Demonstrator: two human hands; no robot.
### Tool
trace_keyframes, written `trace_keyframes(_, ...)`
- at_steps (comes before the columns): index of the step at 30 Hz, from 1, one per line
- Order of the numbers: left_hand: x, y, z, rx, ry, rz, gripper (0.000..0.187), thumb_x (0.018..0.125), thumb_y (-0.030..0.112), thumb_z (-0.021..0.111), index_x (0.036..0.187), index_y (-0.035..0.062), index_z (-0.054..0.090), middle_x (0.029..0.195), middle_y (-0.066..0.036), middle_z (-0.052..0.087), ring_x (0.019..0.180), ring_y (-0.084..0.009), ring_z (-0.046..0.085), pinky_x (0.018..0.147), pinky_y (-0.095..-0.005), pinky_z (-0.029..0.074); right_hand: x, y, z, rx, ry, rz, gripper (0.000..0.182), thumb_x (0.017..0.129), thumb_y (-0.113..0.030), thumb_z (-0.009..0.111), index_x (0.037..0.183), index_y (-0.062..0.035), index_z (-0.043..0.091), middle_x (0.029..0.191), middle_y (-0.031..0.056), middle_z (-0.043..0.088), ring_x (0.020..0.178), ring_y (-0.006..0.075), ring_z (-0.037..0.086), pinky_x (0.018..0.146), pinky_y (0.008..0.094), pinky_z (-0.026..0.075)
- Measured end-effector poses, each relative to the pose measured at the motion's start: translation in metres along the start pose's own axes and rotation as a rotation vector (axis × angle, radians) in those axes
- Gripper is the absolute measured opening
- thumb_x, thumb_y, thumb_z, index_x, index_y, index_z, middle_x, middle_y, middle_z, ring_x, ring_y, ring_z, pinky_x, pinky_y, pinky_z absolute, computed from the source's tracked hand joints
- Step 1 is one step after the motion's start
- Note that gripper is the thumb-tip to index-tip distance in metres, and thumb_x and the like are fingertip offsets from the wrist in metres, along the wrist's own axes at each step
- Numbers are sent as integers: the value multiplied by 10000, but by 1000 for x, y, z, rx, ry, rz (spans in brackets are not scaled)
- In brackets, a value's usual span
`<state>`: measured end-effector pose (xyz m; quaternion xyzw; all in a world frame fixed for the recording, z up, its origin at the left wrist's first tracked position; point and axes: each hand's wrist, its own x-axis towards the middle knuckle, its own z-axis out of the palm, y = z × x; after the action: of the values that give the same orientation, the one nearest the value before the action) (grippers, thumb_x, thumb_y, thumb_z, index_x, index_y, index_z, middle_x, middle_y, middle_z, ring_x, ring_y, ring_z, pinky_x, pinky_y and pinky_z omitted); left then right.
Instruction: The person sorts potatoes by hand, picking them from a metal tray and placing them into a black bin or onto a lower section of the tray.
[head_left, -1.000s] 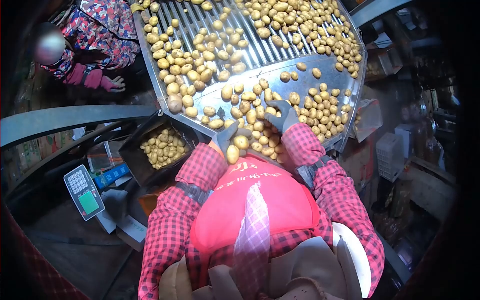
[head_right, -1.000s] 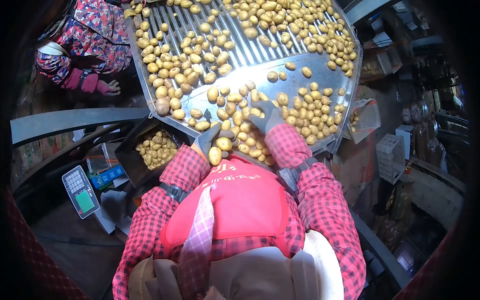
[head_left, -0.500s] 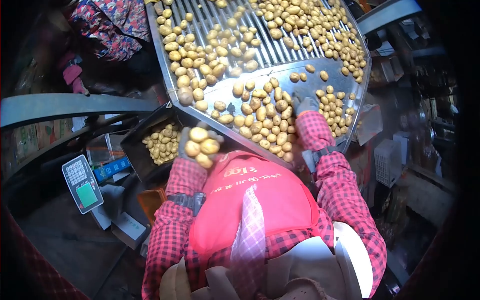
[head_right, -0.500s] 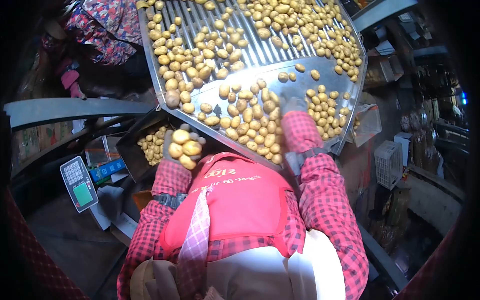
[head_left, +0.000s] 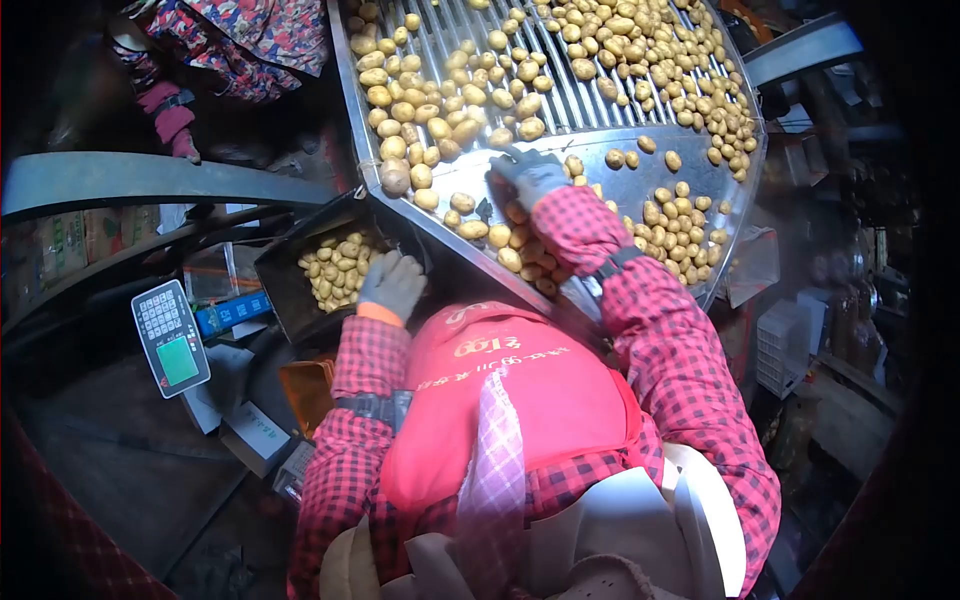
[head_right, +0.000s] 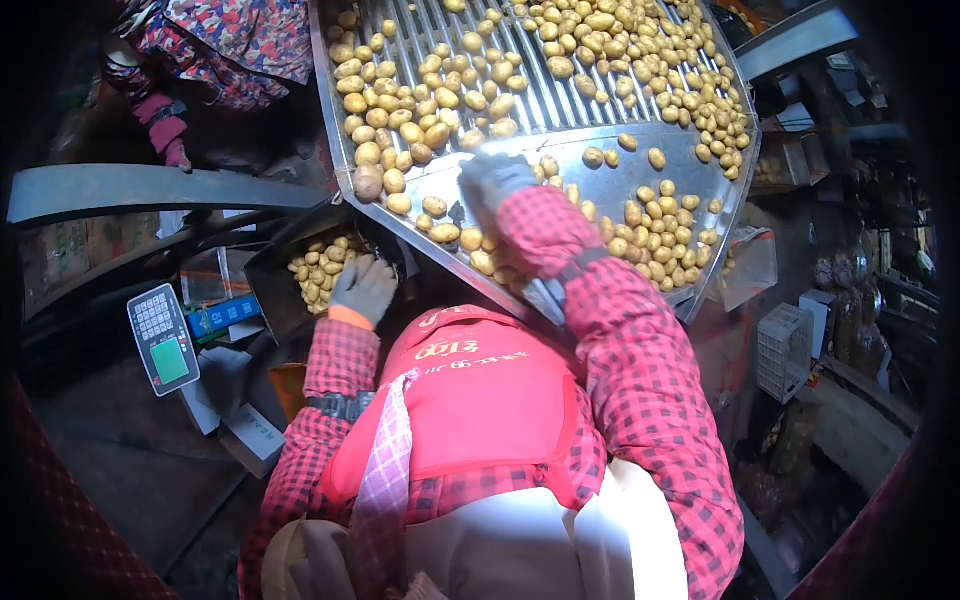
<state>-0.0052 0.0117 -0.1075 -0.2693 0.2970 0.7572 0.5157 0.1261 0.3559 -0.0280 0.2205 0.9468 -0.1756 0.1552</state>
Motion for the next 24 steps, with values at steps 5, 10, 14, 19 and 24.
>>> trace_keyframes(5,0,-46,58,172,-160,-224,436,1027,348,533,1344,49,561,1279,-171,618,1141,-363,609,971,-551,504,37,-28,20,-60,-191,53,508,776,-281,753,1257,-165,637,1334,131,603,1160,316,635,975,434,501)
trace_keyframes(10,-10,-64,96,133,-59,-320,592,994,526,498,1330,44,572,1283,-174,614,1187,-372,580,991,-596,477,-22,-48,29,470,113,38,511,825,-343,712,1283,-129,638,1235,178,653,1149,334,636,980,404,499)
trace_keyframes(14,-19,-80,123,-29,51,-213,630,923,642,482,1239,119,636,1218,-167,611,1164,-340,546,963,-606,464,-75,-70,22,592,148,-345,615,823,-379,702,1340,-73,567,1282,168,626,1197,344,596,1027,417,458)
trace_keyframes(19,-14,-54,46,-104,-148,-237,487,938,576,534,1049,124,678,1101,-118,670,1001,-334,633,644,-448,573,-91,20,86,64,416,-421,658,713,-400,769,1267,-120,550,1358,71,506,1297,277,451,1076,454,361)
trace_keyframes(24,-24,-7,24,-133,-178,-9,461,941,532,559,1011,89,667,1077,-150,678,1025,-352,626,617,-446,584,-127,83,74,-54,340,-35,702,750,-404,766,1378,-203,525,1439,112,444,1356,299,418,1127,484,322)
